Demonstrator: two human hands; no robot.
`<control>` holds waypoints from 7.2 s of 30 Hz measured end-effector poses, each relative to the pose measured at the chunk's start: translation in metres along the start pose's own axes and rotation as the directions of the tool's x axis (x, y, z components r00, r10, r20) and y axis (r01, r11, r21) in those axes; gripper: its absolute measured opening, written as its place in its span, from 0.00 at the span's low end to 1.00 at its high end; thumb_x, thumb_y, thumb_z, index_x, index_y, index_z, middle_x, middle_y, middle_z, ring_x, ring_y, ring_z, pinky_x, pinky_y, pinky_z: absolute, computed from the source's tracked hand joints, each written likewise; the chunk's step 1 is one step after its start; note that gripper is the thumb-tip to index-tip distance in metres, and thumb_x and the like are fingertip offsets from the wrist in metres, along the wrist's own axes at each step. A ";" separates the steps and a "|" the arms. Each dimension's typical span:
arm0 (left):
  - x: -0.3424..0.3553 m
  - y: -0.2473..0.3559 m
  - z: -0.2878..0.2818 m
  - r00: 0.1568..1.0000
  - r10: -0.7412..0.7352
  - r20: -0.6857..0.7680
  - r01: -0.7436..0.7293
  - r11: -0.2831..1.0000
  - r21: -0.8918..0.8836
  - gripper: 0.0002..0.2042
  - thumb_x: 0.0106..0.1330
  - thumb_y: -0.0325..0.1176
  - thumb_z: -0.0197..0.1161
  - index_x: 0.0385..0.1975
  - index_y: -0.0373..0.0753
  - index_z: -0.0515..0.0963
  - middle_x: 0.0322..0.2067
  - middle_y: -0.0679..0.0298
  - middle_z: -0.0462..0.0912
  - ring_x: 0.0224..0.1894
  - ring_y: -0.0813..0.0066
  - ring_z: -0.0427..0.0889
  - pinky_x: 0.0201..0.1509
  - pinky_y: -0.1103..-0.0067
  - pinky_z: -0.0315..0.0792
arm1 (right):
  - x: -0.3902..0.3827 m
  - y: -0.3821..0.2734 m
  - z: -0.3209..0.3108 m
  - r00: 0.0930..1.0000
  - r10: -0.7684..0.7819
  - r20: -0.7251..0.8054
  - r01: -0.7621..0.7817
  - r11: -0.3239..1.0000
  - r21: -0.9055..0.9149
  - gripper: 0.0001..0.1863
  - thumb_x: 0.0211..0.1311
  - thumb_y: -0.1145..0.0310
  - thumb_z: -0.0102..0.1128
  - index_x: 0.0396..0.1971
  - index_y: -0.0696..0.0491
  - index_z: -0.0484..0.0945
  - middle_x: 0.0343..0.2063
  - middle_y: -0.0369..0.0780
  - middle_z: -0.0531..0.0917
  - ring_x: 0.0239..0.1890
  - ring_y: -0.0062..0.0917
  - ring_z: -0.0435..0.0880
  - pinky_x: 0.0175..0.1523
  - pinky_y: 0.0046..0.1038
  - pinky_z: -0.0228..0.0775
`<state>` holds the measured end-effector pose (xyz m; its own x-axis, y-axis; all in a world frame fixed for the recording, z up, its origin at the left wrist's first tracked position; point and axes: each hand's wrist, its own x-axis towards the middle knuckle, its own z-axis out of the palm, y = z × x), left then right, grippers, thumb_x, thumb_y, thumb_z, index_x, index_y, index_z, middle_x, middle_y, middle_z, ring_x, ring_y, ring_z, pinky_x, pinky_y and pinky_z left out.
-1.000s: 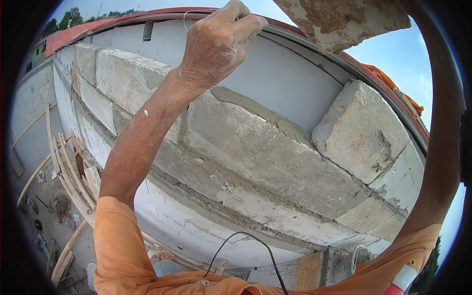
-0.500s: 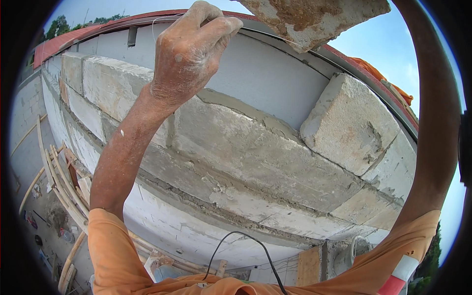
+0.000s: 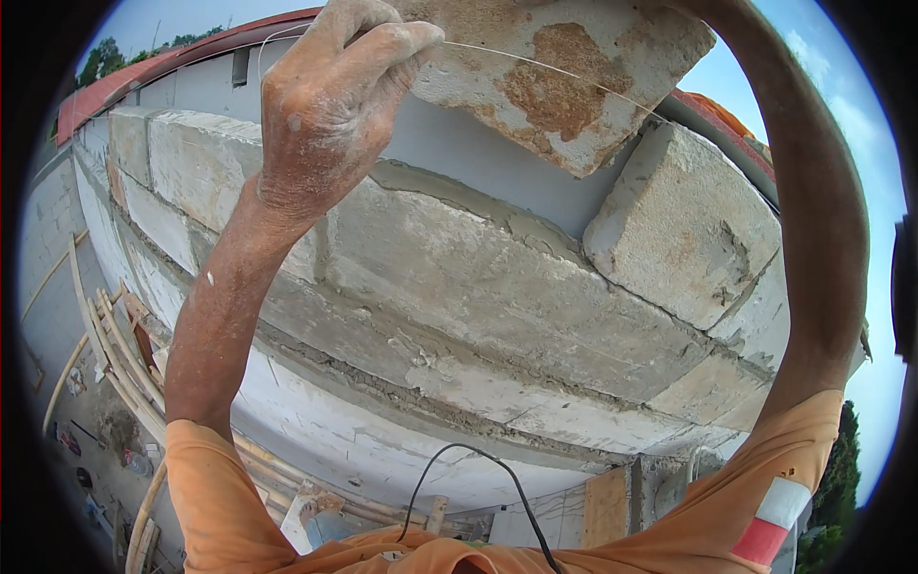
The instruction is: The person applies mortar to a lightweight concrete block and positions it onto the top layer of a wall. They use a trowel to spread mortar, tap the block into place with a hammer, and use the trowel to fill gaps between blocks.
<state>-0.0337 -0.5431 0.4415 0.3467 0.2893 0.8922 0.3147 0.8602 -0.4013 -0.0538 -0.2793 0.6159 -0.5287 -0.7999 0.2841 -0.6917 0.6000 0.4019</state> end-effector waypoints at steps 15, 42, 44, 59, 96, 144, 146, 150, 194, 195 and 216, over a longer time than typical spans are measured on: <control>-0.006 -0.004 0.009 0.999 -0.032 -0.006 0.032 0.999 -0.032 0.11 0.61 0.24 0.69 0.43 0.42 0.86 0.40 0.65 0.86 0.45 0.74 0.84 0.49 0.77 0.81 | 0.038 -0.005 0.017 0.997 -0.072 0.038 0.072 0.997 0.007 0.53 0.32 0.42 0.81 0.62 0.54 0.75 0.47 0.52 0.84 0.46 0.43 0.86 0.58 0.48 0.80; -0.015 -0.002 0.028 0.989 -0.143 -0.040 0.140 0.987 -0.072 0.08 0.62 0.26 0.70 0.41 0.42 0.86 0.38 0.68 0.84 0.40 0.78 0.83 0.44 0.79 0.80 | 0.055 0.008 0.046 0.993 -0.085 0.081 0.083 0.996 0.025 0.51 0.35 0.41 0.80 0.61 0.55 0.76 0.45 0.53 0.85 0.43 0.43 0.88 0.55 0.49 0.81; -0.015 -0.005 0.028 0.989 -0.142 -0.030 0.139 0.986 -0.095 0.10 0.63 0.24 0.69 0.43 0.42 0.86 0.41 0.65 0.85 0.45 0.77 0.83 0.48 0.80 0.80 | 0.052 0.012 0.046 0.995 -0.078 0.058 0.077 0.997 0.028 0.51 0.35 0.41 0.80 0.61 0.55 0.76 0.45 0.53 0.85 0.43 0.43 0.88 0.55 0.49 0.81; -0.049 -0.003 0.063 0.958 -0.268 -0.103 0.251 0.956 -0.150 0.12 0.66 0.25 0.66 0.48 0.41 0.83 0.50 0.61 0.82 0.52 0.72 0.83 0.55 0.77 0.83 | 0.053 0.023 0.055 0.998 -0.056 -0.021 0.057 0.997 0.044 0.50 0.37 0.40 0.79 0.60 0.55 0.76 0.44 0.53 0.86 0.41 0.43 0.88 0.54 0.49 0.82; -0.054 0.001 0.082 0.394 -0.593 0.702 0.896 0.077 -0.438 0.39 0.52 0.57 0.77 0.53 0.29 0.76 0.32 0.56 0.81 0.35 0.71 0.83 0.36 0.79 0.82 | -0.055 0.061 0.039 0.791 -0.138 -0.597 0.074 0.989 -0.131 0.15 0.70 0.67 0.58 0.54 0.51 0.82 0.51 0.44 0.85 0.54 0.34 0.85 0.59 0.41 0.79; -0.060 0.000 0.085 0.348 -0.520 0.780 0.894 -0.065 -0.443 0.47 0.55 0.61 0.73 0.62 0.25 0.66 0.49 0.45 0.77 0.58 0.56 0.76 0.62 0.59 0.72 | -0.099 0.035 0.171 0.670 -0.035 -0.741 -0.341 0.873 -0.349 0.41 0.54 0.47 0.74 0.66 0.47 0.69 0.64 0.44 0.67 0.69 0.42 0.62 0.68 0.49 0.56; -0.058 -0.002 0.079 0.349 -0.530 0.773 0.899 -0.045 -0.437 0.48 0.54 0.62 0.73 0.62 0.25 0.65 0.50 0.43 0.76 0.59 0.55 0.76 0.62 0.59 0.72 | -0.099 0.035 0.178 0.658 -0.032 -0.752 -0.355 0.867 -0.349 0.42 0.55 0.44 0.72 0.66 0.48 0.69 0.65 0.44 0.66 0.70 0.43 0.61 0.71 0.51 0.53; -0.061 -0.006 0.092 0.366 -0.659 0.658 0.911 0.109 -0.397 0.52 0.50 0.67 0.73 0.62 0.26 0.66 0.47 0.46 0.77 0.53 0.59 0.79 0.55 0.65 0.77 | -0.104 0.035 0.190 0.656 -0.022 -0.754 -0.352 0.875 -0.332 0.50 0.52 0.33 0.67 0.69 0.51 0.65 0.72 0.46 0.59 0.76 0.45 0.51 0.78 0.56 0.34; -0.058 -0.016 0.094 0.233 -0.658 0.716 0.961 0.044 -0.272 0.41 0.50 0.69 0.72 0.46 0.32 0.77 0.31 0.60 0.77 0.38 0.69 0.81 0.42 0.73 0.80 | -0.137 0.052 0.197 0.588 0.091 -0.804 -0.311 0.943 -0.121 0.37 0.60 0.47 0.68 0.66 0.47 0.69 0.71 0.47 0.58 0.76 0.46 0.48 0.78 0.59 0.36; -0.058 -0.016 0.094 0.211 -0.648 0.732 0.969 0.042 -0.243 0.43 0.50 0.69 0.71 0.49 0.30 0.77 0.34 0.56 0.79 0.42 0.66 0.82 0.45 0.72 0.81 | -0.141 0.056 0.196 0.575 0.098 -0.812 -0.350 0.927 -0.136 0.36 0.61 0.49 0.69 0.66 0.47 0.70 0.70 0.48 0.60 0.76 0.46 0.50 0.77 0.58 0.39; -0.071 -0.027 0.101 0.362 -0.547 0.755 0.839 -0.162 -0.520 0.62 0.52 0.86 0.40 0.75 0.36 0.46 0.72 0.48 0.58 0.74 0.55 0.59 0.75 0.56 0.60 | -0.169 0.039 0.254 0.562 0.084 -0.823 -0.330 0.935 -0.129 0.32 0.63 0.60 0.67 0.66 0.47 0.68 0.69 0.46 0.63 0.75 0.44 0.55 0.78 0.53 0.44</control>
<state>-0.1560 -0.5450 0.4097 -0.7138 -0.0493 0.6987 0.6989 -0.1150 0.7059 -0.1166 -0.1168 0.3631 0.0497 -0.4118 0.9099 -0.4088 0.8229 0.3947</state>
